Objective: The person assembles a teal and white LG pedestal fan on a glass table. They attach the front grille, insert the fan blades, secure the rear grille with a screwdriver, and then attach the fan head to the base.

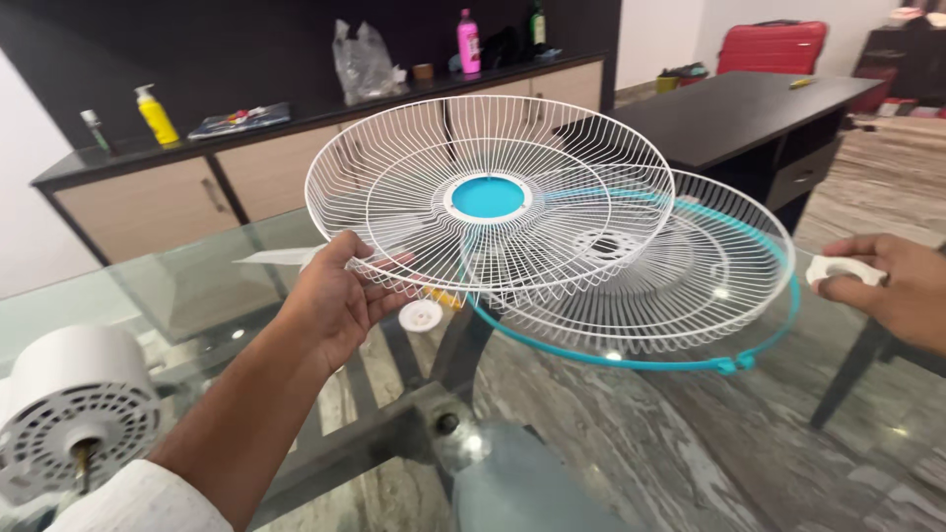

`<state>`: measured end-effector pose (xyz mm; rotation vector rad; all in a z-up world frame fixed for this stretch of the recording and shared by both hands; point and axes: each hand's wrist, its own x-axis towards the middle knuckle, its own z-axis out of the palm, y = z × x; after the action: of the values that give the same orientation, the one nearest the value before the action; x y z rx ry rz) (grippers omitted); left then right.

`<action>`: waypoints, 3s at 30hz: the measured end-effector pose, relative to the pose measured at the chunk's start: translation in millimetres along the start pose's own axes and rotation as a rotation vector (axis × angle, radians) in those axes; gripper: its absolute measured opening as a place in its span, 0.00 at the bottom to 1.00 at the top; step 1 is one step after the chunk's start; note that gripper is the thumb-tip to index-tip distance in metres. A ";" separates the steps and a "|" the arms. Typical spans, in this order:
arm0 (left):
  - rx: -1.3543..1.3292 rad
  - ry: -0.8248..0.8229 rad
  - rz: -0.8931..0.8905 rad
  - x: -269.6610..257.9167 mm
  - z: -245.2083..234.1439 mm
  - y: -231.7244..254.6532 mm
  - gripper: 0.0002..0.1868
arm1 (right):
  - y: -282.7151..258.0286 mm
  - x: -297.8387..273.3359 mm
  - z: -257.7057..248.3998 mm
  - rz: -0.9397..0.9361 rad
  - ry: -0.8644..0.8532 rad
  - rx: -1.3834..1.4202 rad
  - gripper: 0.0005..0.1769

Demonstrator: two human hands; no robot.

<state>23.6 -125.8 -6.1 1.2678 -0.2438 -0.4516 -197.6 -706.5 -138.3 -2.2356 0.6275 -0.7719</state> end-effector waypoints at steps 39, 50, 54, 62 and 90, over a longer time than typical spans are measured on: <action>-0.120 -0.195 0.188 -46.3 -14.6 -5.0 0.47 | -224.0 -59.0 41.5 -0.060 0.036 0.379 0.18; -0.005 -0.038 0.256 -132.2 -109.0 29.3 0.49 | -340.6 -99.6 132.5 0.245 -0.419 0.391 0.23; 0.097 0.121 0.158 -159.8 -124.7 38.2 0.41 | -349.0 -106.7 159.8 0.243 -0.435 0.600 0.20; 0.638 0.442 0.230 -184.9 -216.1 44.8 0.38 | -342.6 -105.8 201.6 0.251 -0.564 0.688 0.19; 0.759 0.574 0.579 -178.9 -418.1 -7.5 0.52 | -397.1 -153.7 224.2 0.280 -0.740 0.413 0.22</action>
<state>38.5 313.8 -121.5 1.9109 -0.2874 0.5626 -71.0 -253.8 -35.2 -1.8057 0.3535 0.0870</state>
